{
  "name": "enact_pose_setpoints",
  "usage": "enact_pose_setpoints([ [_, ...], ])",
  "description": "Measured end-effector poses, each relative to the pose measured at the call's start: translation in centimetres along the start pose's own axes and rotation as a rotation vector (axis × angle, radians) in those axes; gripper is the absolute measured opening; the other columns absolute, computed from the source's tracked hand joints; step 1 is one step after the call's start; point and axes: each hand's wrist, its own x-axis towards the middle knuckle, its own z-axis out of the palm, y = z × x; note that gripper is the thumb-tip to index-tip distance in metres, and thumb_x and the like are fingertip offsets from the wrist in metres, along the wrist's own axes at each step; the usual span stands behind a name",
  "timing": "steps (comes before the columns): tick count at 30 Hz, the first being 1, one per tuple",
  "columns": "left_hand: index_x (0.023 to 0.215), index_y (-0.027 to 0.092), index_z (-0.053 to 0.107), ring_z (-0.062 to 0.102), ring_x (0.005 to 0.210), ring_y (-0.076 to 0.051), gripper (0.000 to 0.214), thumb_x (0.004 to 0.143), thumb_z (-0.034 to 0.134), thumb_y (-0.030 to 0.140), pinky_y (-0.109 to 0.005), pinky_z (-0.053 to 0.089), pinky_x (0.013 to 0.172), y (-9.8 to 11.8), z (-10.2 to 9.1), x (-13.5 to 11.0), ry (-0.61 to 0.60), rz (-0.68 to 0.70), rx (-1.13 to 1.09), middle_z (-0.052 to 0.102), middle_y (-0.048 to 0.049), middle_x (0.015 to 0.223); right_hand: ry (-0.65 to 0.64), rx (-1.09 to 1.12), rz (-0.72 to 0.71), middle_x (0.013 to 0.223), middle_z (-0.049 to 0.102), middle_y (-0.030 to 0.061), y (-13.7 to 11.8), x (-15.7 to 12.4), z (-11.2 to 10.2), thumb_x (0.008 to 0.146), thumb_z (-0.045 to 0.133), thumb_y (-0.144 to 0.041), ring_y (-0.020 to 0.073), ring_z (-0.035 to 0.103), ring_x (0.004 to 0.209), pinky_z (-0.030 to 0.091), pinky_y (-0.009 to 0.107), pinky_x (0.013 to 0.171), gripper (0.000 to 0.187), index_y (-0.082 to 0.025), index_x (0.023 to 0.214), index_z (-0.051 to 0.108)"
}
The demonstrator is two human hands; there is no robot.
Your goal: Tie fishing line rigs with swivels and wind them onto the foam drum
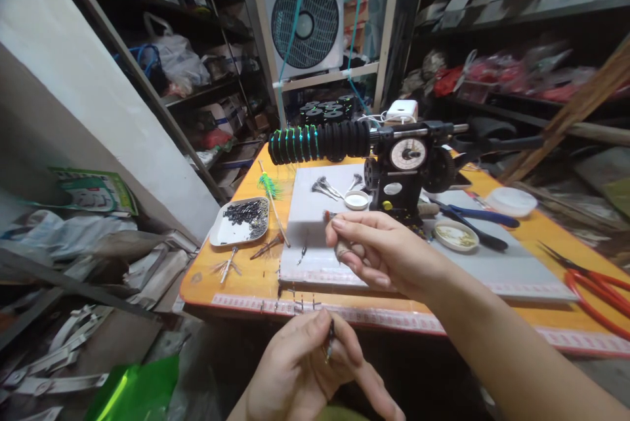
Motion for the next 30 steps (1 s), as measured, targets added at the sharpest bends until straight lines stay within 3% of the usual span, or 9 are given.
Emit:
enact_pose_setpoints([
  [4, 0.091, 0.007, 0.076, 0.077, 0.078, -0.026, 0.042, 0.093, 0.05, 0.04, -0.04, 0.053, 0.085, 0.7, 0.3, 0.1, 0.011, 0.034, 0.082, 0.081, -0.0153, 0.083, 0.012, -0.022, -0.002, 0.053, 0.048, -0.0061, -0.1, -0.1, -0.1, 0.084, 0.066, -0.052, -0.0004, 0.022, 0.032, 0.01, 0.014, 0.031, 0.035, -0.017, 0.087, 0.062],
  [8, 0.106, 0.006, 0.07, 0.074, 0.093, -0.025, 0.032, 0.093, 0.051, 0.029, -0.038, 0.048, 0.096, 2.8, 1.2, 0.6, 0.158, 0.156, 0.462, 0.08, -0.013, 0.087, 0.034, -0.131, -0.065, 0.047, 0.039, -0.007, -0.5, -0.1, -0.3, 0.086, 0.066, -0.053, 0.0021, 0.023, 0.039, 0.012, 0.017, 0.038, 0.04, -0.014, 0.092, 0.07],
  [12, 0.123, 0.015, 0.05, 0.073, 0.063, -0.018, 0.031, 0.102, 0.039, 0.034, -0.034, 0.054, 0.074, 5.0, 2.1, 2.6, 0.226, 0.191, 0.7, 0.077, -0.0079, 0.088, 0.043, -0.299, -0.118, 0.046, 0.045, -0.0043, -1.6, -0.2, -0.4, 0.085, 0.071, -0.05, 0.0059, 0.037, 0.044, 0.021, 0.019, 0.041, 0.042, -0.013, 0.104, 0.076],
  [14, 0.123, 0.016, 0.049, 0.068, 0.048, -0.014, 0.032, 0.104, 0.035, 0.038, -0.03, 0.053, 0.063, 5.9, 2.3, 3.8, 0.223, 0.178, 0.744, 0.076, -0.0059, 0.086, 0.059, -0.357, -0.133, 0.048, 0.05, -0.0025, -2.1, -0.2, -0.5, 0.086, 0.07, -0.05, 0.0076, 0.042, 0.046, 0.024, 0.019, 0.041, 0.045, -0.014, 0.113, 0.075],
  [18, 0.109, 0.013, 0.059, 0.064, 0.038, -0.012, 0.042, 0.102, 0.036, 0.047, -0.023, 0.049, 0.05, 6.8, 1.8, 5.2, 0.222, 0.142, 0.738, 0.073, -0.0031, 0.069, 0.108, -0.362, -0.133, 0.045, 0.048, -0.0047, -2.3, 0.1, -0.8, 0.086, 0.065, -0.059, 0.006, 0.035, 0.041, 0.018, 0.018, 0.036, 0.06, -0.013, 0.125, 0.068],
  [23, 0.096, 0.01, 0.062, 0.054, 0.027, -0.011, 0.044, 0.096, 0.047, 0.051, -0.018, 0.038, 0.033, 6.8, 0.5, 5.7, 0.222, 0.122, 0.621, 0.07, -0.0035, 0.055, 0.116, -0.205, -0.077, 0.045, 0.045, -0.0079, -2.2, 0.8, -1.1, 0.087, 0.066, -0.054, 0.0039, 0.028, 0.037, 0.015, 0.017, 0.035, 0.065, -0.012, 0.136, 0.058],
  [27, 0.084, 0.011, 0.063, 0.044, 0.023, -0.005, 0.04, 0.095, 0.054, 0.049, -0.013, 0.025, 0.025, 6.6, 0.1, 5.9, 0.228, 0.142, 0.619, 0.067, -0.0016, 0.051, 0.029, -0.022, -0.04, 0.045, 0.045, -0.0092, -2.0, 1.7, -0.8, 0.087, 0.064, -0.051, 0.0014, 0.02, 0.031, 0.02, 0.017, 0.034, 0.054, -0.013, 0.125, 0.064],
  [30, 0.075, 0.012, 0.062, 0.045, 0.024, -0.005, 0.041, 0.093, 0.057, 0.048, -0.012, 0.029, 0.027, 5.9, 0.1, 5.8, 0.237, 0.166, 0.595, 0.064, 0.0004, 0.047, -0.02, 0.103, -0.016, 0.049, 0.05, -0.0059, -1.5, 2.7, -0.4, 0.091, 0.057, -0.054, 0.0025, 0.03, 0.032, 0.025, 0.017, 0.034, 0.04, -0.016, 0.091, 0.068],
])
